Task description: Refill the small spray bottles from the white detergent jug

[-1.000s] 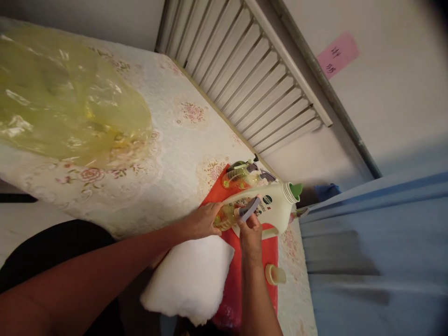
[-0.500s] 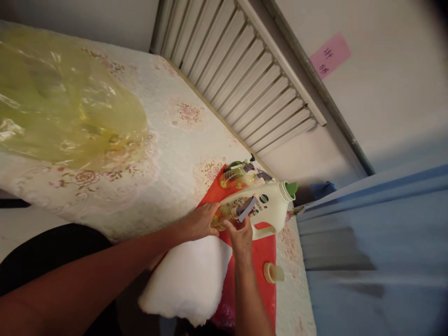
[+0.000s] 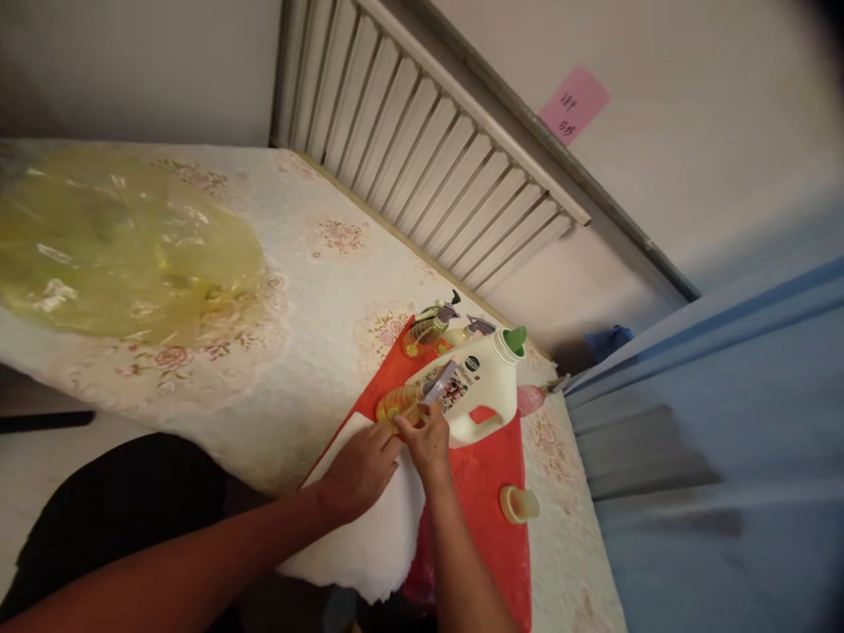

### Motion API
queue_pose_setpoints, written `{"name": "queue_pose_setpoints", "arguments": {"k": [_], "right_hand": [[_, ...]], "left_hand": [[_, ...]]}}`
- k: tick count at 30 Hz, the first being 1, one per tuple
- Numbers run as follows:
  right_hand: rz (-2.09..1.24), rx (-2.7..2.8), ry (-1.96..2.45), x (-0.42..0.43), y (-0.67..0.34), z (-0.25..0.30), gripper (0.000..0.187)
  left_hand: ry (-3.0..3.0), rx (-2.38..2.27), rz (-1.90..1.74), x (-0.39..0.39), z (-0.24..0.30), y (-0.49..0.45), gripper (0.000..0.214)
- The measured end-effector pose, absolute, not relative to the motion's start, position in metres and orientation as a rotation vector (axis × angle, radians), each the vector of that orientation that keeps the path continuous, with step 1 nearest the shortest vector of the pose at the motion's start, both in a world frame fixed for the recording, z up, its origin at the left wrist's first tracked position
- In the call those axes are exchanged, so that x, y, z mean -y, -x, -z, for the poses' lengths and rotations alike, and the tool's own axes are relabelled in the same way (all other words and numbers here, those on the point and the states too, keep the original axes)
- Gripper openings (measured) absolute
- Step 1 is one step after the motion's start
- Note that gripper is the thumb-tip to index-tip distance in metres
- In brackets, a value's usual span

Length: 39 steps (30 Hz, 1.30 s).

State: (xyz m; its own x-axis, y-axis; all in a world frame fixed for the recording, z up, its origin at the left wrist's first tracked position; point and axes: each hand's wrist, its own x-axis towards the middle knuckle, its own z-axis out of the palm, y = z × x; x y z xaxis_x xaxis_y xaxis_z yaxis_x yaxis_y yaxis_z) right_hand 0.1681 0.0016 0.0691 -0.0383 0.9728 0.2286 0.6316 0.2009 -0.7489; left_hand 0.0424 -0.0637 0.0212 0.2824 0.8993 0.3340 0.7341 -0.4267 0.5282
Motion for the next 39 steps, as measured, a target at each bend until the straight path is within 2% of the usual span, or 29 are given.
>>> {"name": "queue_pose_setpoints", "arguments": {"k": [3, 11, 19, 27, 33, 39], "right_hand": [[-0.566, 1.772, 1.473, 0.000, -0.167, -0.068, 0.043], [-0.515, 1.777, 1.362, 0.011, -0.160, -0.075, 0.041], [-0.476, 1.721, 1.303, 0.040, -0.187, -0.121, 0.059], [-0.666, 1.578, 1.336, 0.065, -0.282, -0.149, 0.051], [-0.548, 1.453, 1.499, 0.046, -0.363, -0.147, 0.047], [-0.307, 1.357, 1.633, -0.014, -0.407, -0.126, 0.033]], "left_hand": [[-2.388, -1.543, -0.692, 0.070, -0.013, -0.053, 0.015], [-2.377, -1.602, -0.727, 0.071, -0.006, -0.052, 0.023], [-2.460, -1.652, -0.714, 0.065, -0.002, -0.051, 0.022], [-2.497, -1.664, -0.702, 0.065, -0.006, -0.049, 0.020], [-2.455, -1.812, -0.679, 0.065, -0.001, -0.054, 0.020], [-2.462, -1.817, -0.698, 0.066, 0.003, -0.053, 0.019]]}}
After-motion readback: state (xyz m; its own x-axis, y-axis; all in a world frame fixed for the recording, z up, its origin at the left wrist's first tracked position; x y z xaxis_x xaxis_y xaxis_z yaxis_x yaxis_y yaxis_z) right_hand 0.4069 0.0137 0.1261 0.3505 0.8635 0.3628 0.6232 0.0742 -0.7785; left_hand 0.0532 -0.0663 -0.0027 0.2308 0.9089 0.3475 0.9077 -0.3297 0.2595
